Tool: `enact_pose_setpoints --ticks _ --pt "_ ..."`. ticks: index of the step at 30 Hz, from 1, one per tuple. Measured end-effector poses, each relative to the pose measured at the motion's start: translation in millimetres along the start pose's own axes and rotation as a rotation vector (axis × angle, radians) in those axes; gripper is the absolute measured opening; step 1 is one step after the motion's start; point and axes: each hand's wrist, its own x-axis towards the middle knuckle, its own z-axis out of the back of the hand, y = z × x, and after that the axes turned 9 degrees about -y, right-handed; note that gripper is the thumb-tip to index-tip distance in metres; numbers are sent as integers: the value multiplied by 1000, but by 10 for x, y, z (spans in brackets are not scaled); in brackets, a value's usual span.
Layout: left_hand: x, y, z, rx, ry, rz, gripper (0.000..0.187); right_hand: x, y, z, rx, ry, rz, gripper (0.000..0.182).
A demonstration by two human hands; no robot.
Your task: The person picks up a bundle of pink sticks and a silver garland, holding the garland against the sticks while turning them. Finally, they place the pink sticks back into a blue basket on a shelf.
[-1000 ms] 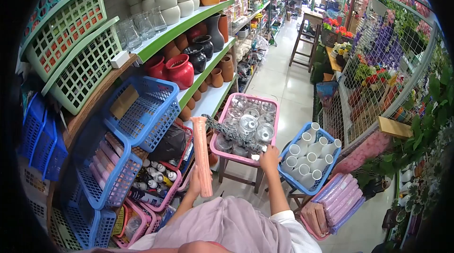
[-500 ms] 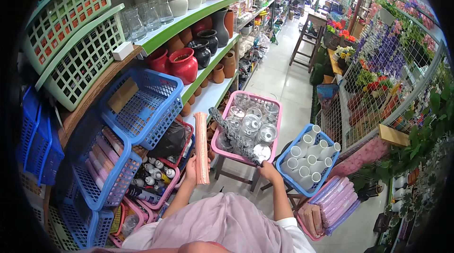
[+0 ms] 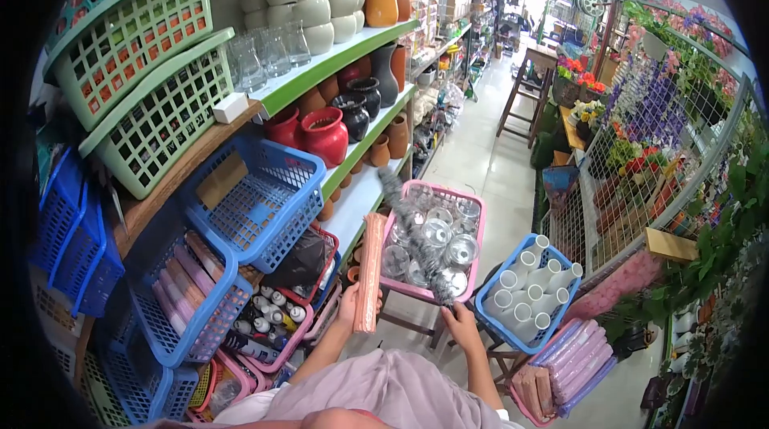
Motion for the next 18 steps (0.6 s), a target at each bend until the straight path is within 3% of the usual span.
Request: enact_pose_setpoints --ticks 2,4,6,10,12,14,18 --pt "-23 -51 -57 34 29 -15 51 -129 314 3 -465 -119 199 25" --pt "-40 -83 -80 -4 45 77 49 -177 417 -3 -493 -100 229 29" --pt "92 -12 143 -32 96 139 48 -239 453 -2 -578 -59 559 29" --pt "37 -61 222 38 137 162 51 -304 568 96 -587 -106 532 29" --pt "-101 -185 110 32 174 254 52 -229 438 106 -557 -202 531 29" --pt "-134 -179 148 34 245 288 52 -192 341 114 -632 -429 516 28" --pt "-229 -156 175 4 339 352 51 -398 398 54 -599 -362 548 31"
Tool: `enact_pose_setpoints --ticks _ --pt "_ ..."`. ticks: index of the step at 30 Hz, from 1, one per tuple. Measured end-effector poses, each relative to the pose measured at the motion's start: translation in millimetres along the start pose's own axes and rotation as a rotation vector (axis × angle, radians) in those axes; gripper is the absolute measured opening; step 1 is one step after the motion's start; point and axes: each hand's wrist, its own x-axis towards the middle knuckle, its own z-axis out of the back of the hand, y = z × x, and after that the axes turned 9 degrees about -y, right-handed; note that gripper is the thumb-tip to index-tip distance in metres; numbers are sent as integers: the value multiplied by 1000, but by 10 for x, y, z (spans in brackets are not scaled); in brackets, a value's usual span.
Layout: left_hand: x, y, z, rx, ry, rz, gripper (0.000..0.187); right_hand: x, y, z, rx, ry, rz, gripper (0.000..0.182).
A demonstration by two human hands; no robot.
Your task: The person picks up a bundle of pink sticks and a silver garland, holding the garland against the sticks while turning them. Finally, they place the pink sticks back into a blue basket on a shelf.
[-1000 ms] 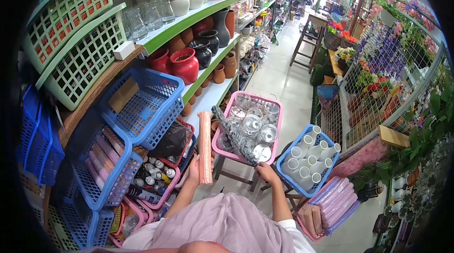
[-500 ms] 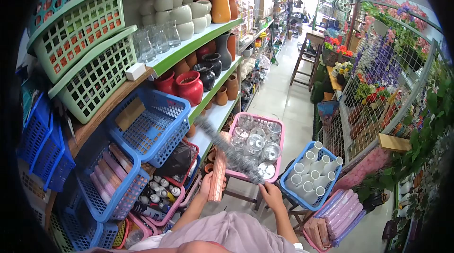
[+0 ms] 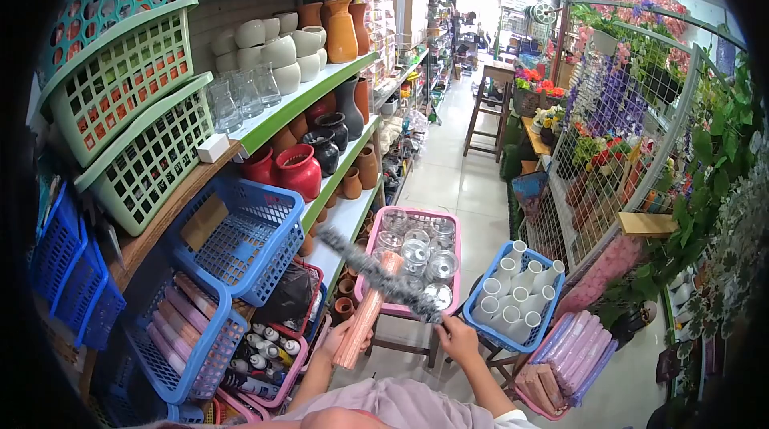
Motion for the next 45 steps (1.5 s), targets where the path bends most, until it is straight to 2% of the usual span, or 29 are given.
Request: enact_pose_setpoints --ticks 2,4,5,6,8,9,10,12,14,17,20,24,26,27,30,31,34,36,38,41,45 --pt "-34 37 -41 26 -44 12 50 -67 25 -3 23 26 33 30" --pt "-52 59 -59 33 -48 28 49 -67 33 -23 47 -54 43 29" --pt "-66 70 -68 41 -55 45 48 -52 42 -30 25 -45 -60 30" --pt "-79 76 -86 42 -54 50 48 -42 38 -50 23 -46 -64 30" --pt "-97 73 -129 47 -25 85 48 -27 1 -111 -62 -165 -147 30" --pt "-105 67 -144 51 -24 91 48 -26 34 -103 -31 -212 -112 30" --pt "-113 57 -157 32 14 111 48 -39 64 -67 -32 -217 -118 30" --pt "-112 54 -153 13 53 141 48 -87 126 39 -24 -86 -24 30" --pt "-106 60 -124 85 39 160 48 -82 118 62 -33 -102 28 30" --pt "-143 46 -187 185 -22 287 46 -60 116 14 -80 -208 -109 30" --pt "-153 100 -271 316 -87 230 50 -99 62 -69 -43 -299 -112 30" --pt "-110 82 -155 251 -26 296 49 -135 181 89 -107 -153 -26 32" --pt "-126 51 -174 281 -44 282 49 -160 170 97 -116 -180 -114 33" --pt "-151 40 -178 280 -51 286 49 -175 157 82 -70 -234 -184 22" --pt "-168 -45 -208 250 -45 241 43 -310 -10 143 -79 -224 -119 32" --pt "-186 -100 -200 202 -53 240 44 -362 -14 202 -87 -217 -35 31" --pt "-153 -177 -85 123 -76 200 49 -487 22 377 -106 -125 -66 31" --pt "-128 -288 -42 54 22 170 51 -609 -58 367 -119 -190 -79 31" --pt "-65 -414 -103 71 -24 162 51 -672 -103 413 -85 -178 -86 30" --pt "1 -513 -115 51 80 4 51 -684 -13 583 -93 -137 -72 29" --pt "6 -623 -301 14 76 -3 52 -800 -138 634 -116 -184 -167 28"
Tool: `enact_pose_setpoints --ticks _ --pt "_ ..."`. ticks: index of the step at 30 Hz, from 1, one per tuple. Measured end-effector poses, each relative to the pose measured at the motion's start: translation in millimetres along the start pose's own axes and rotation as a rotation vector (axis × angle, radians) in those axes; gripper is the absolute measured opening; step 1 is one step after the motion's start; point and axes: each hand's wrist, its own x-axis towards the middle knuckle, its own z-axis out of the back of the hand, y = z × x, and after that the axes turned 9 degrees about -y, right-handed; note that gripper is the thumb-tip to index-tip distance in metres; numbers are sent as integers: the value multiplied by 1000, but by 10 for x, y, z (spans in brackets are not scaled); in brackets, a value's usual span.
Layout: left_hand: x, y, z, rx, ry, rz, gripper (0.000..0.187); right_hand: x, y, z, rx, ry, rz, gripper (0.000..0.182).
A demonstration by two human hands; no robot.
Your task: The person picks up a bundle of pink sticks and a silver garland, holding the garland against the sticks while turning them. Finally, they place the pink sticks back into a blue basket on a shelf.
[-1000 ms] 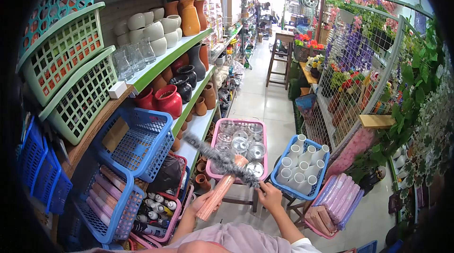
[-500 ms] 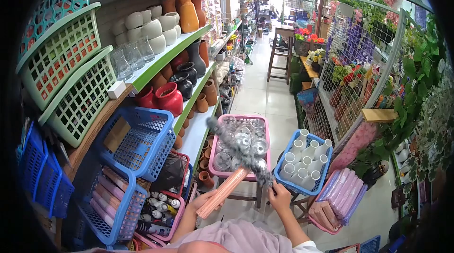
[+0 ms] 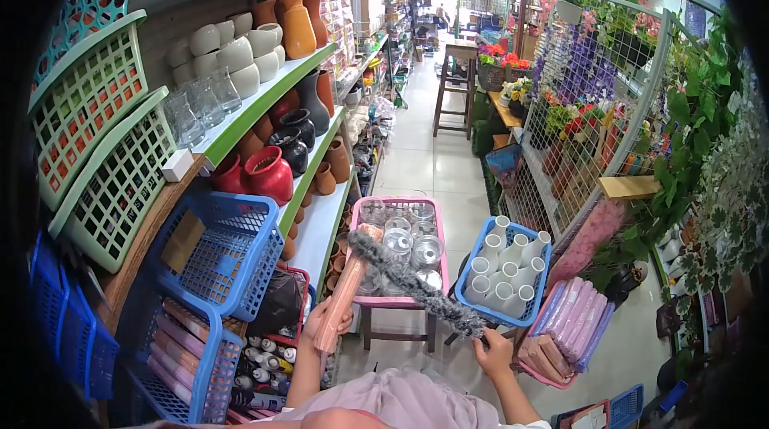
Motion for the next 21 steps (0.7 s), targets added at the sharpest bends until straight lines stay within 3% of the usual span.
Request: enact_pose_setpoints --ticks 5,8,14,16,17,21 --pt "81 -13 101 -44 71 12 51 61 46 78 -5 -46 109 24" --pt "93 -7 21 -32 72 37 50 69 -61 -113 -67 -97 -47 24" --pt "206 27 17 -34 107 80 49 307 145 -181 14 -106 91 26" --pt "223 54 -2 -35 113 86 50 394 191 -275 3 -131 19 26" --pt "247 78 -13 -23 90 118 50 429 187 -329 -7 -157 -46 26" --pt "348 191 51 56 61 237 51 540 266 -453 47 -119 66 28"
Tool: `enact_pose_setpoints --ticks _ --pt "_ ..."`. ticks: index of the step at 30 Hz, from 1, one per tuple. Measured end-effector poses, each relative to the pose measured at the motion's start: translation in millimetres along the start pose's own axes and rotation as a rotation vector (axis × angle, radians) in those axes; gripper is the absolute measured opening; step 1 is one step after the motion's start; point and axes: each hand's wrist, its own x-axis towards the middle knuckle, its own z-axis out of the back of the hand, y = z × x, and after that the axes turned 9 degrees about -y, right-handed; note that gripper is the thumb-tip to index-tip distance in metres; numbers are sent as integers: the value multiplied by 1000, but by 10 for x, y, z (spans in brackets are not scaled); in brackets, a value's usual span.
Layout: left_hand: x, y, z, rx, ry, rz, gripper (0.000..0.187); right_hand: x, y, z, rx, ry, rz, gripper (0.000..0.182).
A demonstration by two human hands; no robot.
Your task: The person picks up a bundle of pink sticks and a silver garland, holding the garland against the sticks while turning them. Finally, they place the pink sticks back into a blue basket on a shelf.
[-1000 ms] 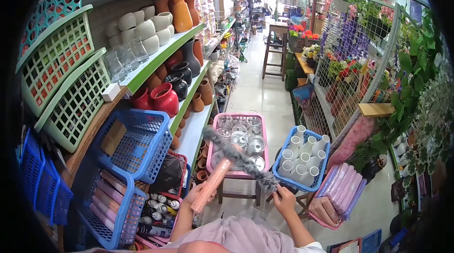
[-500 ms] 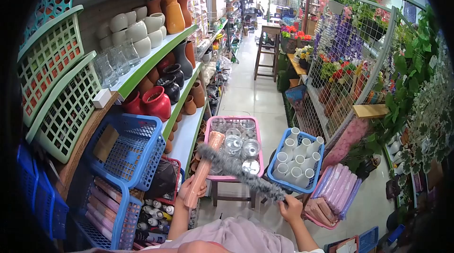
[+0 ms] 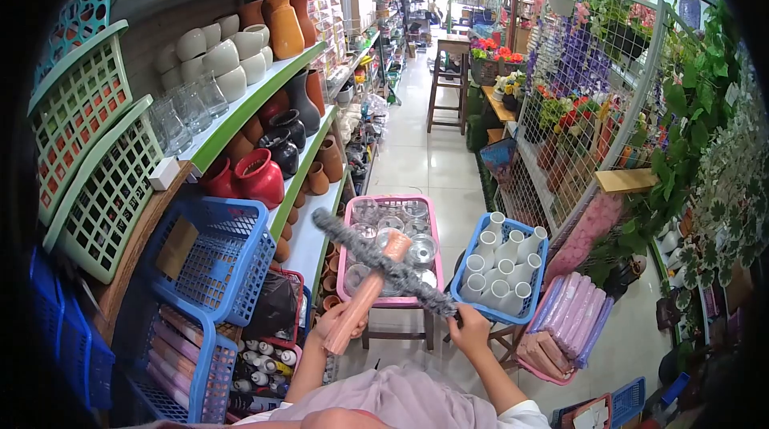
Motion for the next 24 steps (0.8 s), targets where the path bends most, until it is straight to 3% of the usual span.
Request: enact_pose_setpoints --ticks 8,16,21,24 --pt "156 192 -160 165 -80 154 48 294 125 -259 16 8 -139 29" --pt "128 112 -172 83 -173 13 48 321 -132 -75 -83 -15 -218 29" --pt "240 37 -184 -60 -77 -108 49 161 -164 218 15 50 -104 29" --pt "312 10 -303 -74 -66 -147 50 113 -228 352 15 251 68 28"
